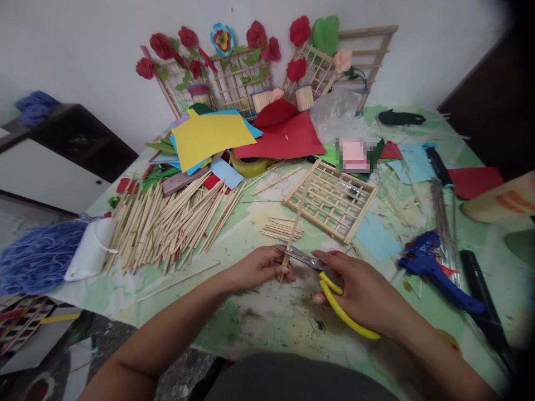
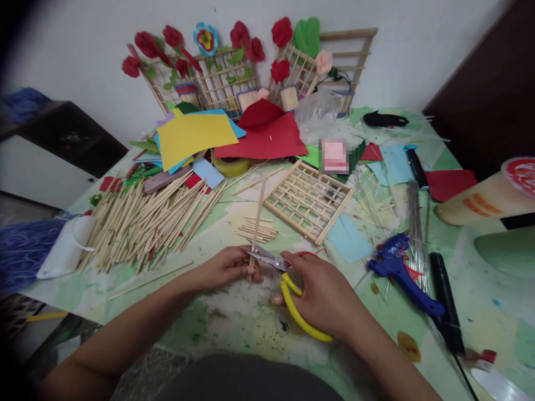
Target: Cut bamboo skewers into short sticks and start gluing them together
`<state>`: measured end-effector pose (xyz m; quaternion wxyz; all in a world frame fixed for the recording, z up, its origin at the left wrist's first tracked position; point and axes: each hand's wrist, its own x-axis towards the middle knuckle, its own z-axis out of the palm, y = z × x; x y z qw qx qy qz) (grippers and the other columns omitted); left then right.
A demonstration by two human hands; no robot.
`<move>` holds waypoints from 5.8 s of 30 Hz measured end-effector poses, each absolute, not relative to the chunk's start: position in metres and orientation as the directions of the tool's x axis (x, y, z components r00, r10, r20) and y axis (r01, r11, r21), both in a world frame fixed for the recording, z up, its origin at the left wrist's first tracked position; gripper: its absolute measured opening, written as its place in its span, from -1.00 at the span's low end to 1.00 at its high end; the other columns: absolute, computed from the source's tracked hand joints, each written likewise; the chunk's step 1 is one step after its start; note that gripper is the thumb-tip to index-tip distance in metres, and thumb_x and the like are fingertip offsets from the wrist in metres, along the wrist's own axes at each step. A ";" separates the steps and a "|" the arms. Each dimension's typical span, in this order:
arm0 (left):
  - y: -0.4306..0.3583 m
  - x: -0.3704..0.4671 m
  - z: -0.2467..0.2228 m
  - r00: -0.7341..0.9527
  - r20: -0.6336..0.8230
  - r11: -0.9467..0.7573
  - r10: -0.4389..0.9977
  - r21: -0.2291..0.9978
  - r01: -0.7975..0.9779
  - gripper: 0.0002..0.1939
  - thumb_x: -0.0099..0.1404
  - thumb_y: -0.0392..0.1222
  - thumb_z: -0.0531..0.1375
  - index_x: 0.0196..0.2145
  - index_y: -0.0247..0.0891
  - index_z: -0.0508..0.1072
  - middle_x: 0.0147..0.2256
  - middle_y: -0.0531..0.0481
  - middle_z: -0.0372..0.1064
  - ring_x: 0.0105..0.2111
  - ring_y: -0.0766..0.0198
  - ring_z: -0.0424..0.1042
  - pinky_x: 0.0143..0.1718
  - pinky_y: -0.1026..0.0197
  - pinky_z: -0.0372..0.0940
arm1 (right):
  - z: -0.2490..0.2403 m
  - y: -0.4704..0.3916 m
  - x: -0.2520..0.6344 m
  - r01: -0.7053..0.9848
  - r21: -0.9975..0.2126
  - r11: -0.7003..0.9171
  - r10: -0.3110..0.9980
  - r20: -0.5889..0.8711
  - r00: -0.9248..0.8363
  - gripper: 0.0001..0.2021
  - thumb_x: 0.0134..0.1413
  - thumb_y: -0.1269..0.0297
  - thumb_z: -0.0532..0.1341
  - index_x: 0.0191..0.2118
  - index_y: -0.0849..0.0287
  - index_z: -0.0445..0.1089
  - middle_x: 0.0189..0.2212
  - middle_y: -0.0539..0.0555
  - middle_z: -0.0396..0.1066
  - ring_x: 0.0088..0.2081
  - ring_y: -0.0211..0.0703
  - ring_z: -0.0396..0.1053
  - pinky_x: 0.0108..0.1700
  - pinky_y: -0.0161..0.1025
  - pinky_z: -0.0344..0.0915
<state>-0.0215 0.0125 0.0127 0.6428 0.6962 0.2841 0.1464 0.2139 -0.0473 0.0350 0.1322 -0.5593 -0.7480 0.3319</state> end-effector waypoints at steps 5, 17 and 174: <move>0.013 -0.023 0.012 0.811 -0.156 -0.066 0.563 0.970 0.233 -0.71 0.32 -0.11 0.04 -0.32 -0.34 0.49 -0.34 -0.11 0.37 -0.36 0.29 0.38 -0.28 0.26 0.28 | 0.037 -0.047 0.213 0.753 -0.638 0.162 0.920 -0.179 -0.350 -0.31 -0.13 -0.06 0.27 0.15 0.09 0.21 -0.06 0.18 0.36 -0.08 0.05 0.33 -0.05 -0.08 0.22; 0.013 -0.022 0.016 0.825 -0.110 -0.172 0.555 0.954 0.244 -0.70 0.32 -0.12 0.04 -0.34 -0.36 0.49 -0.33 -0.10 0.37 -0.34 0.29 0.38 -0.26 0.27 0.28 | 0.042 -0.048 0.209 0.773 -0.615 0.159 0.913 -0.206 -0.352 -0.28 -0.17 -0.05 0.29 0.15 0.11 0.21 -0.05 0.17 0.35 -0.05 0.04 0.31 -0.03 -0.10 0.20; -0.001 -0.015 0.002 0.479 -0.100 0.232 0.872 0.946 -0.227 -0.68 0.16 -0.07 0.22 -0.21 -0.35 0.32 -0.55 0.06 0.37 -0.75 0.56 0.09 -0.69 0.42 0.00 | 0.029 -0.044 0.186 0.790 -0.587 0.176 0.953 -0.100 -0.286 -0.37 -0.03 0.16 0.20 0.19 0.20 0.12 -0.13 0.19 0.30 -0.09 0.00 0.27 -0.05 -0.08 0.22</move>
